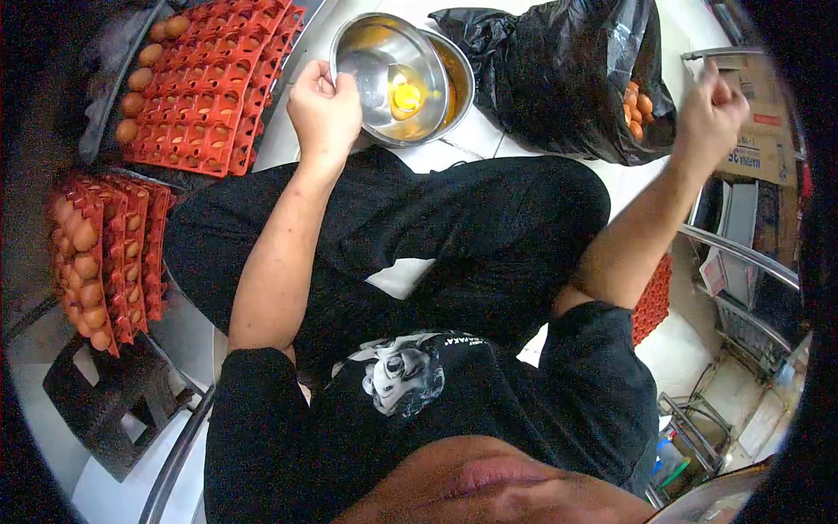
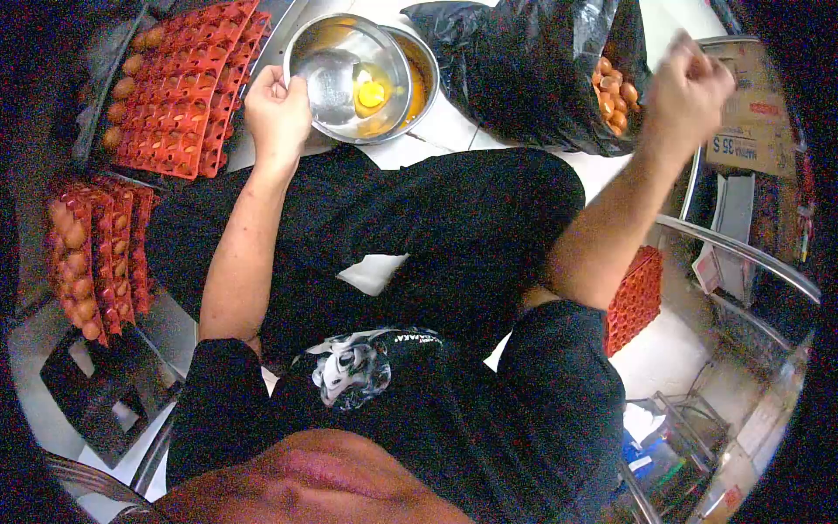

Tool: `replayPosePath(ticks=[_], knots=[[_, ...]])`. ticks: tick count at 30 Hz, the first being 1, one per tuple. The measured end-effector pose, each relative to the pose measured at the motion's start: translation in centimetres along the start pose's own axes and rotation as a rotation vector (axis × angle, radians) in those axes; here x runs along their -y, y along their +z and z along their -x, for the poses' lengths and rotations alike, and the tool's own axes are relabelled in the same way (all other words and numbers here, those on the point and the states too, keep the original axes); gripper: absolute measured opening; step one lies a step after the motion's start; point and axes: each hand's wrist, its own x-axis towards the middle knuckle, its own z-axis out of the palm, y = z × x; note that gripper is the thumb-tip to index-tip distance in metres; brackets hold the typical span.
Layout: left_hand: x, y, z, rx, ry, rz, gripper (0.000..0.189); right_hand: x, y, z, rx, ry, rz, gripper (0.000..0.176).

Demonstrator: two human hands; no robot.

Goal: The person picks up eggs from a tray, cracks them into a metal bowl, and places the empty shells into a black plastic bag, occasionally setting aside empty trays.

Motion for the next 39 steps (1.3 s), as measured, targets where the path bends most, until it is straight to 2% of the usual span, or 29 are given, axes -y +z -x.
replayPosePath(ticks=[1, 2, 3, 4, 5, 6, 7, 8, 9, 10, 11, 12, 13, 14, 15, 17, 19, 21, 22, 26, 29, 36, 38, 39], knots=[[-0.4, 0.0, 0.1, 0.002, -0.006, -0.003, 0.008, -0.9, -0.9, -1.0, -0.013, 0.071, 0.180, 0.055], [-0.2, 0.0, 0.1, -0.004, -0.008, 0.005, 0.008, -4.0, -0.2, -3.0, 0.160, 0.113, 0.350, 0.069], [0.1, 0.3, 0.0, -0.013, 0.021, 0.027, 0.009, -9.4, 1.5, -5.8, 0.454, 0.043, 0.446, 0.083], [0.4, 0.4, 0.0, -0.023, 0.050, 0.051, 0.009, -10.7, 2.2, -5.3, 0.505, 0.054, 0.552, 0.085], [-0.1, 0.3, 0.1, -0.031, 0.045, 0.059, 0.009, -8.9, 2.1, -4.3, 0.556, 0.064, 0.660, 0.087], [-0.6, 0.0, 0.2, -0.010, 0.028, 0.021, 0.010, -7.0, 1.4, -3.8, 0.509, 0.058, 0.683, 0.090], [-0.9, -0.2, 0.4, 0.013, 0.010, -0.018, 0.010, -5.0, 1.3, -2.5, 0.377, -0.128, 0.662, 0.082], [-0.9, -0.2, 0.5, 0.009, 0.003, -0.014, 0.010, -4.4, 2.1, -2.0, 0.330, -0.495, 0.538, 0.065], [-0.8, -0.2, 0.4, 0.011, 0.016, -0.013, 0.011, 1.8, 1.0, 1.5, 0.432, -0.450, 0.164, 0.048], [-0.7, -0.2, 0.3, 0.015, 0.031, -0.015, 0.012, 4.1, 2.2, 3.8, 0.538, -0.476, -0.040, 0.039], [-0.6, -0.3, 0.3, 0.015, 0.031, -0.016, 0.012, 4.9, 4.2, 5.7, 0.631, -0.540, 0.022, 0.033], [-0.6, -0.3, 0.3, 0.019, 0.031, -0.041, 0.013, 4.9, 7.3, 7.6, 0.755, -0.685, -0.056, 0.029], [-0.5, -0.3, 0.2, 0.022, 0.032, -0.066, 0.014, 5.2, 9.7, 9.8, 0.935, -0.711, -0.018, 0.027], [-0.1, -0.2, 0.2, 0.020, 0.034, -0.066, 0.014, 6.0, 11.6, 11.8, 1.060, -0.755, 0.128, 0.026], [0.4, 0.0, 0.2, 0.021, 0.035, -0.026, 0.015, 5.8, 13.7, 13.6, 1.135, -0.832, 0.135, 0.027], [0.8, 0.0, 0.0, 0.019, 0.034, 0.009, 0.017, 4.8, 16.7, 16.5, 1.114, -0.938, 0.139, 0.028], [0.5, 0.1, 0.1, 0.016, 0.076, 0.015, 0.019, 5.1, 18.1, 18.0, 1.131, -0.965, 0.159, 0.028], [-0.4, -0.1, 0.3, 0.029, 0.040, 0.013, 0.019, 5.1, 18.5, 18.5, 1.125, -0.979, 0.165, 0.028], [-0.6, -0.2, 0.3, 0.065, 0.024, -0.005, 0.011, 5.1, 18.6, 18.5, 1.112, -0.994, 0.169, 0.028], [-2.0, -0.2, 0.7, 0.076, 0.057, -0.050, 0.007, 4.9, 19.0, 18.8, 1.144, -0.999, 0.211, 0.028], [-1.1, 0.1, 0.6, 0.084, 0.079, 0.034, 0.007, 4.6, 19.2, 19.1, 1.144, -1.014, 0.209, 0.027], [0.1, 0.2, 0.4, 0.102, 0.080, -0.010, 0.006, 4.5, 19.4, 19.6, 1.131, -1.001, 0.188, 0.021], [0.2, 0.5, 0.5, 0.083, 0.043, 0.066, 0.021, 4.4, 19.6, 19.6, 1.125, -0.995, 0.189, 0.020], [0.1, 0.5, 0.5, 0.085, 0.044, 0.065, 0.021, 4.4, 19.7, 19.7, 1.127, -1.001, 0.194, 0.019]])
